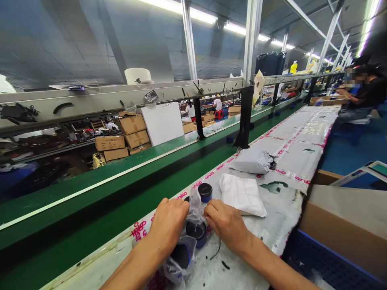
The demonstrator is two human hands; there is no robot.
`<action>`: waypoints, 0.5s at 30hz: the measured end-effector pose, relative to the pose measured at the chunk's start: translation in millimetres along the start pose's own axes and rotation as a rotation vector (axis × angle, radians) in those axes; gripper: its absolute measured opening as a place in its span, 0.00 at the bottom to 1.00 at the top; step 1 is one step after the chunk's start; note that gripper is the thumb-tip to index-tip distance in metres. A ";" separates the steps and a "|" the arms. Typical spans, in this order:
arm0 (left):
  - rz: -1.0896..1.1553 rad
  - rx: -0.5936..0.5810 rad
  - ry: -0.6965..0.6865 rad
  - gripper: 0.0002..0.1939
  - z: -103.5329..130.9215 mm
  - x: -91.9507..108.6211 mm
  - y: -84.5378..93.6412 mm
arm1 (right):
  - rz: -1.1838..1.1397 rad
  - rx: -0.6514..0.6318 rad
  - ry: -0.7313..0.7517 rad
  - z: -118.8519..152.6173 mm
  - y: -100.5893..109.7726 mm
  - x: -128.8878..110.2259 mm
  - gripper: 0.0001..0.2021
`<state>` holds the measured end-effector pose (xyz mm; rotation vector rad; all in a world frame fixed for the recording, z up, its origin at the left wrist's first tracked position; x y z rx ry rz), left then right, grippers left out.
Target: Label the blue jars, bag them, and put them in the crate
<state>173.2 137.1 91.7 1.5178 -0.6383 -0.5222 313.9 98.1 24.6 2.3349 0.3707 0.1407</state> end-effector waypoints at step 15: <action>0.149 -0.087 -0.090 0.10 16.5 -0.8 -8.9 | -0.203 -0.151 0.050 25.1 12.4 -1.8 0.10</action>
Point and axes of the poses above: each hand's wrist, its own z-axis away from the middle knuckle, its own y-axis out of the back of the hand, x = y × z, the point moved 5 cm from there along -z, towards the middle knuckle, and after that the axes turned 12 degrees about z, right-handed, at the moved point
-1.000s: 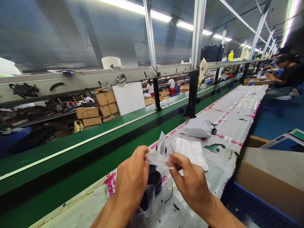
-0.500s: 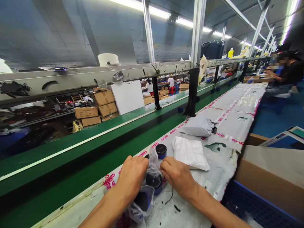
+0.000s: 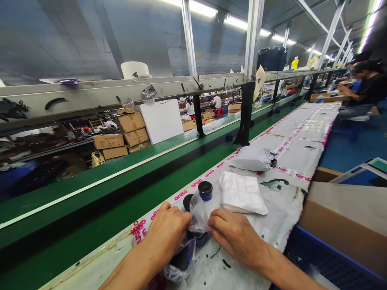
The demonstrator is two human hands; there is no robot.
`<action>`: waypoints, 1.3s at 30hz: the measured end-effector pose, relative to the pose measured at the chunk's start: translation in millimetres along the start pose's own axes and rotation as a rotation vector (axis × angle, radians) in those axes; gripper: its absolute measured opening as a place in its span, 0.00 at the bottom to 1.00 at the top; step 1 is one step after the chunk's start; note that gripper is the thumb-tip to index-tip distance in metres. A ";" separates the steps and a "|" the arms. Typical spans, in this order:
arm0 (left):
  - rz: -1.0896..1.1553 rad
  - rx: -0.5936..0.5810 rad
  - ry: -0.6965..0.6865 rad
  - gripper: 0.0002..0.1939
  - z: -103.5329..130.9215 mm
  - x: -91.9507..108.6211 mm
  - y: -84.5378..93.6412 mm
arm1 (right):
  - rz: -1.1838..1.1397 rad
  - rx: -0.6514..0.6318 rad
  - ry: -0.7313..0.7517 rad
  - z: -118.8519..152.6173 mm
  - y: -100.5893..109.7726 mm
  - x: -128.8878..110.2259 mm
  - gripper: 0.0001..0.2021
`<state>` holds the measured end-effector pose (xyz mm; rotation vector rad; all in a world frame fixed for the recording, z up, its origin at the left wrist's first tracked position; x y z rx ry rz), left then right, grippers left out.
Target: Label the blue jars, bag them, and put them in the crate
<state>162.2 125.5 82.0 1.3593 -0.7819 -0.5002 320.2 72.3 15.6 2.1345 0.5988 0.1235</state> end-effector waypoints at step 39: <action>-0.226 -0.073 -0.433 0.10 -8.4 -10.3 -21.2 | 0.264 -0.301 0.184 -6.1 -15.3 -13.2 0.02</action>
Point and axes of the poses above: each hand's wrist, its own z-axis away from the middle knuckle, its own y-axis out of the back of the hand, x = y × z, the point moved 5 cm from there along -z, towards the middle knuckle, and after that the axes turned 12 degrees about z, right-handed, at the moved point
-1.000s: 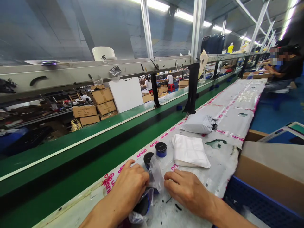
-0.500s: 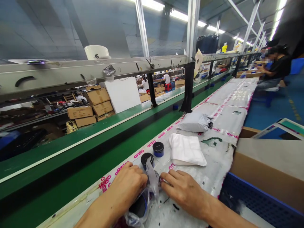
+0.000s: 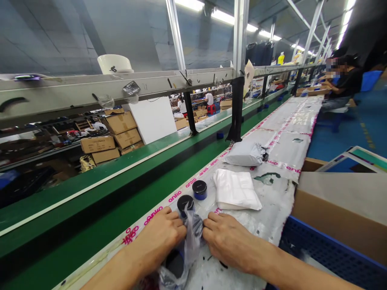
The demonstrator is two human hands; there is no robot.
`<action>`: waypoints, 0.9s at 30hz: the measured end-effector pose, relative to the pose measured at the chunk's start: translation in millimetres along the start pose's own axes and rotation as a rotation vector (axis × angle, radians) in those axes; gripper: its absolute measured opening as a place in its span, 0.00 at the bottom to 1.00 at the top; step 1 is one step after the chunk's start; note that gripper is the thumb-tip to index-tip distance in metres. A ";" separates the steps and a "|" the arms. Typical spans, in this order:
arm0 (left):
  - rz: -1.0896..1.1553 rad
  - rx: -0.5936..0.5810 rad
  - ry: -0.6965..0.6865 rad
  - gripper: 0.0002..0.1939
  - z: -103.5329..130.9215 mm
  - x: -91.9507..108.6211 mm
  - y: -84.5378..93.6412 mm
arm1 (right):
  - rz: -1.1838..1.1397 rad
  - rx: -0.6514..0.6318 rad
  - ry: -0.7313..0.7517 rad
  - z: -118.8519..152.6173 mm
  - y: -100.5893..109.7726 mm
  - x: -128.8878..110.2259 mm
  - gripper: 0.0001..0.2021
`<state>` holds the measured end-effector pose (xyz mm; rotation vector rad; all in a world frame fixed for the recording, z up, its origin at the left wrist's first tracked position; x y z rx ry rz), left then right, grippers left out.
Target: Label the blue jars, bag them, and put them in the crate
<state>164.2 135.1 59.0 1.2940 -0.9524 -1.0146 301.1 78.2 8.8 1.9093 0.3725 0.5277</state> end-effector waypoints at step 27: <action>1.036 0.299 0.652 0.03 -10.5 -5.7 16.0 | -1.326 -0.074 -0.835 20.3 -2.5 56.5 0.05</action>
Point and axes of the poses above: each hand's wrist, its own z-axis away from the middle knuckle, its own y-axis out of the back of the hand, x = y × z, the point moved 5 cm from there along -z, towards the middle knuckle, and after that the axes turned 12 degrees about z, right-handed, at the moved point
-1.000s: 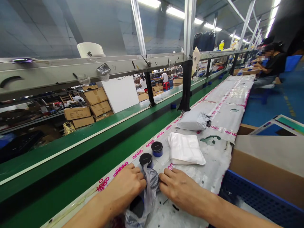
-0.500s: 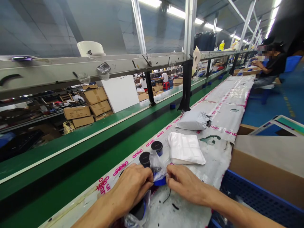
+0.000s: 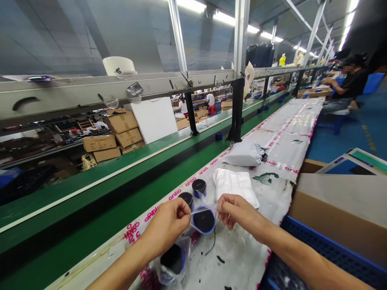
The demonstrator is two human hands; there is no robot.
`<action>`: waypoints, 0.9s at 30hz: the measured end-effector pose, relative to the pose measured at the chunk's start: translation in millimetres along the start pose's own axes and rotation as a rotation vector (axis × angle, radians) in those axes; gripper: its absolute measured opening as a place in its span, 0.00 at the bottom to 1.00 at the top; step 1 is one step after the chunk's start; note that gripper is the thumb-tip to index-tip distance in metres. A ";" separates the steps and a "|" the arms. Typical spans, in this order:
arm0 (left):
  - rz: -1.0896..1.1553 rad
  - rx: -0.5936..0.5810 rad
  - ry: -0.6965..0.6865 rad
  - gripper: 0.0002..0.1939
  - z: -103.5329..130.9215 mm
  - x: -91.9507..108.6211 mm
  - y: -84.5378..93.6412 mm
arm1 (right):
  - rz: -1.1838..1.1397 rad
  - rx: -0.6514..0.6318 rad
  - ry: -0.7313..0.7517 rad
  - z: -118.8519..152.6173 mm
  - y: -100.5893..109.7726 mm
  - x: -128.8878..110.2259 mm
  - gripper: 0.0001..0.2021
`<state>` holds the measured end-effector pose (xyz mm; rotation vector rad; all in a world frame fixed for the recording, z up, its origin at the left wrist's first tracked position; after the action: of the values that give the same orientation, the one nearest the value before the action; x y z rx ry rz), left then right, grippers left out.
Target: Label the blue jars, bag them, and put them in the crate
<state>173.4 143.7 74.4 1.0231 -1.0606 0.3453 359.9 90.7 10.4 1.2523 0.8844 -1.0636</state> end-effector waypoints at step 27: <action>-0.390 -0.047 0.091 0.40 95.7 -7.4 30.5 | 1.171 0.330 0.792 6.3 -51.5 -39.8 0.15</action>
<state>96.1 82.2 94.3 1.1343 -0.7622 0.0484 298.8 89.9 33.8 2.1130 0.3500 0.2795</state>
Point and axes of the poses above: each hand's wrist, its own z-axis away from the middle knuckle, its own y-axis out of the back of the hand, x = y × z, the point moved 5 cm from there along -z, towards the middle knuckle, and after that the axes turned 12 degrees about z, right-handed, at the moved point
